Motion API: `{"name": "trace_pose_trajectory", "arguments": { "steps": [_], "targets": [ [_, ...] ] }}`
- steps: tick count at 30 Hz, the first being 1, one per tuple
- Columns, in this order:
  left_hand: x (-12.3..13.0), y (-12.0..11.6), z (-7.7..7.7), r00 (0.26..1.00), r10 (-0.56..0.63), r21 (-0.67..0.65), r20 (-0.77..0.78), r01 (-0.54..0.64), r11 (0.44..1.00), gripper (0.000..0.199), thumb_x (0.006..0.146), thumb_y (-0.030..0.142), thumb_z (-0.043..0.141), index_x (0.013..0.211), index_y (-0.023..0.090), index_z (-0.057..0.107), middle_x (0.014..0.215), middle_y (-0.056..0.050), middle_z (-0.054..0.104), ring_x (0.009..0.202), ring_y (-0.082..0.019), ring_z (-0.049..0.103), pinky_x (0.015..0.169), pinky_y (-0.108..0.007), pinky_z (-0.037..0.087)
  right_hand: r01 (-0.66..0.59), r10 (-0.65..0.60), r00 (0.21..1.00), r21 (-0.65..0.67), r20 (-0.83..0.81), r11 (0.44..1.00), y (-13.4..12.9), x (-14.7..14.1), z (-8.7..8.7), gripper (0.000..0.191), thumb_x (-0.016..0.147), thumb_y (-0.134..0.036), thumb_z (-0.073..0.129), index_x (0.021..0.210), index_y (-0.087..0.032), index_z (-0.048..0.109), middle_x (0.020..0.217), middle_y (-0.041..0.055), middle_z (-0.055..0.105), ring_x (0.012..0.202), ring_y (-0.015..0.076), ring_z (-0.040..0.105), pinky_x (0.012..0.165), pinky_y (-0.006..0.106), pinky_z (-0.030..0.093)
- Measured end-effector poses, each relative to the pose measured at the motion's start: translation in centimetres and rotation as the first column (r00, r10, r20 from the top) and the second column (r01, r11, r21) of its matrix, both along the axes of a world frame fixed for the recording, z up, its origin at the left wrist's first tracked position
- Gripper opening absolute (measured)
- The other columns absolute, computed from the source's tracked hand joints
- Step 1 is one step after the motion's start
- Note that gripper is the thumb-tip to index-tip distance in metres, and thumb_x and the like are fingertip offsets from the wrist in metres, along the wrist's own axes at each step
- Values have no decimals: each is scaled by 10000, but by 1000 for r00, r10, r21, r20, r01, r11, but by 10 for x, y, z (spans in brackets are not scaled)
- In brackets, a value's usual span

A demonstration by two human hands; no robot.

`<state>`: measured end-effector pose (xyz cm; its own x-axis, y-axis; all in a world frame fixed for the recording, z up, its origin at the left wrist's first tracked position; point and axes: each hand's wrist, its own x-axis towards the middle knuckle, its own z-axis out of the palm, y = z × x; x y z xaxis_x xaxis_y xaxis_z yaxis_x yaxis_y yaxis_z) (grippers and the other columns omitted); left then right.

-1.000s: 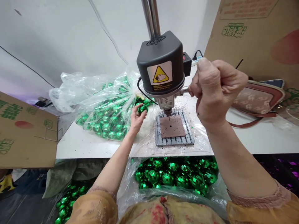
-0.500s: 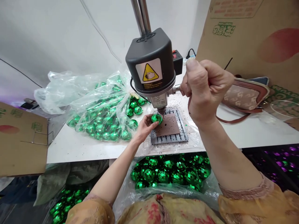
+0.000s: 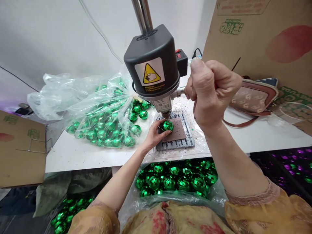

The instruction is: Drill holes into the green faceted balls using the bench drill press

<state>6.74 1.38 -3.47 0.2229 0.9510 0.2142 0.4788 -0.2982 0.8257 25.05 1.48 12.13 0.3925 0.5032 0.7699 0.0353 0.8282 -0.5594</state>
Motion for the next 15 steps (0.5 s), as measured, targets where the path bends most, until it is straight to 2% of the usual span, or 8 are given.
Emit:
{"name": "trace_pose_trajectory", "arguments": {
  "steps": [4, 11, 15],
  "targets": [
    [11, -1, -6, 1000, 16, 67, 10, -16, 998, 533, 776, 405, 829, 1250, 220, 670, 1223, -94, 694, 1178, -278, 635, 1029, -419, 505, 17, -17, 1000, -20, 12, 1000, 0, 0, 0, 545, 958, -495, 540, 578, -187, 299, 533, -43, 260, 467, 27, 311, 495, 240, 273],
    [20, -7, -16, 990, 30, 1, 137, -30, 1000, 616, 766, 434, 837, 1296, 201, 626, 1224, -99, 715, 1128, -271, 677, 1014, -421, 534, -43, 44, 999, 25, -30, 999, 0, 1, 1, 538, 948, -409, 580, 557, -186, 287, 513, -50, 282, 449, 30, 307, 492, 256, 259],
    [20, -8, -16, 988, 33, -21, 149, -31, 999, 618, 769, 417, 834, 1301, 189, 618, 1233, -108, 709, 1131, -274, 675, 1032, -432, 527, -55, 60, 996, 74, -69, 996, -1, -1, -5, 532, 922, -375, 623, 540, -197, 299, 475, -45, 293, 430, 71, 280, 477, 318, 209]
  ]
}}
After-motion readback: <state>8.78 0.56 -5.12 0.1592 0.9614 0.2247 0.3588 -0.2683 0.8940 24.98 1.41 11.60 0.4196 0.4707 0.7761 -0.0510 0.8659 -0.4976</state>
